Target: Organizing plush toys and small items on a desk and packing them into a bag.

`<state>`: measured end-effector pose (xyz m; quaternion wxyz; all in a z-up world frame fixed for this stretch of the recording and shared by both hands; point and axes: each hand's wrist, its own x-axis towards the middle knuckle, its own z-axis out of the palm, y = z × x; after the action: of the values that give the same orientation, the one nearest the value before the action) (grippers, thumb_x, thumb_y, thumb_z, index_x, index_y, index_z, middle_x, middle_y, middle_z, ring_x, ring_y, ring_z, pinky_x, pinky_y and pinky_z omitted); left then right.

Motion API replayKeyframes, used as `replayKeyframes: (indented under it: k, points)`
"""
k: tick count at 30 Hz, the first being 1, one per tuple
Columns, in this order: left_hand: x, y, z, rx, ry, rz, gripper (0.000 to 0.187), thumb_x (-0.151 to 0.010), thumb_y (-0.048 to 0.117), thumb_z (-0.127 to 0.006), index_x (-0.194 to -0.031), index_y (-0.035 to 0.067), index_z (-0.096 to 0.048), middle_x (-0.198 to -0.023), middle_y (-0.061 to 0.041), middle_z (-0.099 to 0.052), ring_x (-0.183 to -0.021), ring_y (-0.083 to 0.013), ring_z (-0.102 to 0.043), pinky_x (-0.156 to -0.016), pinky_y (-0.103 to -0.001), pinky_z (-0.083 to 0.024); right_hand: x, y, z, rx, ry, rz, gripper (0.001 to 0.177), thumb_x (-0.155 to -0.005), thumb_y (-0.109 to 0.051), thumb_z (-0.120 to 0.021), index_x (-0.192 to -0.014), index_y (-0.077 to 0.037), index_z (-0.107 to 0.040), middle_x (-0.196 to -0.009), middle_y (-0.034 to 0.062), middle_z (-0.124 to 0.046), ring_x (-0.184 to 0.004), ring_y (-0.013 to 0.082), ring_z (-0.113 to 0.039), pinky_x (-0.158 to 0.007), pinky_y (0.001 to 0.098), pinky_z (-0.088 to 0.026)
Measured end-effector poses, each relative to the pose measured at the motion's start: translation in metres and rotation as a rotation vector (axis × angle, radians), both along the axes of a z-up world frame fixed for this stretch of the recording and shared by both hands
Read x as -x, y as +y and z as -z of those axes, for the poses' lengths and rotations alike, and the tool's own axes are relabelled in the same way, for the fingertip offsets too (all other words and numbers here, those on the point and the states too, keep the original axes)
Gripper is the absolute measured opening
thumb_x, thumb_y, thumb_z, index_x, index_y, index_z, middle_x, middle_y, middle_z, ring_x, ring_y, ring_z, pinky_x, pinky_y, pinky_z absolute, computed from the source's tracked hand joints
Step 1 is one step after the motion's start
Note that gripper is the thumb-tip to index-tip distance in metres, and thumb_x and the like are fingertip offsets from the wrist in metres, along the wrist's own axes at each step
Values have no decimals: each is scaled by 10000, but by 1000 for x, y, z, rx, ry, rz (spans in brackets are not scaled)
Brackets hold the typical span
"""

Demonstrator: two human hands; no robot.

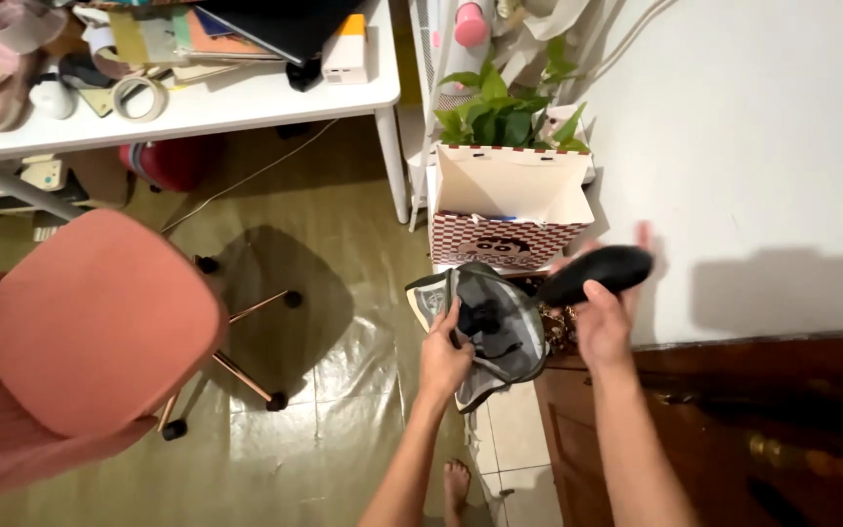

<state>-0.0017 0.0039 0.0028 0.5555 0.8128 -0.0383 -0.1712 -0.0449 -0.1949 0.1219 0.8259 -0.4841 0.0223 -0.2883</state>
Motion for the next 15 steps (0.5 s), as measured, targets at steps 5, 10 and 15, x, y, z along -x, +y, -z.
replayKeyframes:
  k: [5, 10, 15]
  points:
    - [-4, 16, 2, 29, -317, -22, 808, -743, -32, -691, -1517, 146, -540, -1452, -308, -531, -1250, -374, -597, -1009, -382, -500, -23, 9, 77, -178, 353, -295, 538, -976, -238, -670, -1366, 17, -402, -1226, 134, -649, -939, 316, -720, -797, 447, -610]
    - [-6, 31, -47, 38, -38, -24, 825, -711, 1, -646, -1497, 228, -542, -1354, -240, -640, -1135, -239, -735, -985, -323, -535, -42, 26, 108, 195, 827, -532, 548, -903, -329, -636, -1399, -103, -590, -1159, 56, -732, -809, 136, -720, -542, 321, -515]
    - [-8, 43, -31, 134, -99, -67, 802, -728, -17, -638, -1491, 201, -531, -1303, -111, -689, -879, -183, -689, -812, -286, -552, -46, 22, 141, 563, 762, -315, 404, -953, -258, -706, -1326, -102, -690, -998, 84, -753, -727, 128, -646, -634, 251, -542]
